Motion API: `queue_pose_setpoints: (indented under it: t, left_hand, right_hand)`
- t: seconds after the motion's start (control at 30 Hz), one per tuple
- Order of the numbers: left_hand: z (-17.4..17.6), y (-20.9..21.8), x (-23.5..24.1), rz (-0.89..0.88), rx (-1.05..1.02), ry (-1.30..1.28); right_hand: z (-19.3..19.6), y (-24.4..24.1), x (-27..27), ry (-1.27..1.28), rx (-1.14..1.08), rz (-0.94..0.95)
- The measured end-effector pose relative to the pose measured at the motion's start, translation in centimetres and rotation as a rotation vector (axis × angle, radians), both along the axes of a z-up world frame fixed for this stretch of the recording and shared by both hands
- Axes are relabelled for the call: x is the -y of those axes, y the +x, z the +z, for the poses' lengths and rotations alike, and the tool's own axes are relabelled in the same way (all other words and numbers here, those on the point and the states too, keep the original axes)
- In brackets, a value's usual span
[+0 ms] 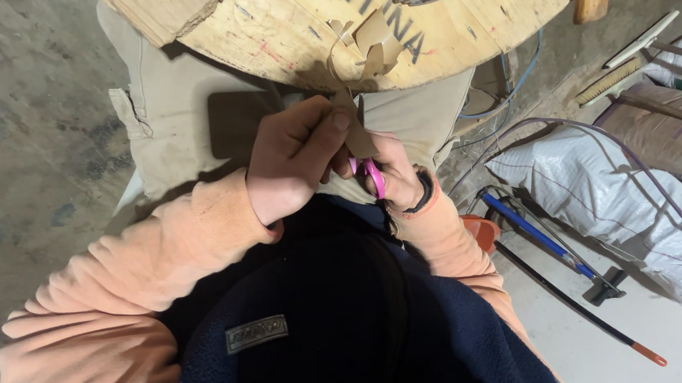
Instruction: Cutting a piece of cardboard into a specific shape using scissors.
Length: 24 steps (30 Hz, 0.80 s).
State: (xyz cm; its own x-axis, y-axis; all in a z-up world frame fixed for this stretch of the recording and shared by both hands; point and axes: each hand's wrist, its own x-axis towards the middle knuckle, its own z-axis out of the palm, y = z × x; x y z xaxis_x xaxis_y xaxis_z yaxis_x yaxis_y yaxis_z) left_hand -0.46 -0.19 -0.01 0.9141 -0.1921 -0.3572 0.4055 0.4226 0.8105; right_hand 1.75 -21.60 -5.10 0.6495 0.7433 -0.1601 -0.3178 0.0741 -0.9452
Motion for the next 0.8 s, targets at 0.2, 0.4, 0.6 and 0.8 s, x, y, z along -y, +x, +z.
queue_pose_setpoints:
  t: [0.2,0.4,0.6,0.8]
  left_hand:
    - [-0.8,-0.6,0.7,0.02,-0.002,-0.024]
    - [-0.5,-0.6,0.6,0.009,-0.038,-0.007]
    - [-0.7,-0.8,0.4,0.006,-0.018,0.01]
    - [-0.4,-0.7,0.4,0.014,-0.03,-0.004]
  right_hand:
    - [-0.7,-0.2,0.7,-0.078,0.082,-0.006]
    - [-0.1,0.1,0.3,-0.049,0.106,0.003]
    - [0.4,0.1,-0.4,0.0,0.038,0.0]
    - [0.8,0.2,-0.5,-0.035,0.072,0.004]
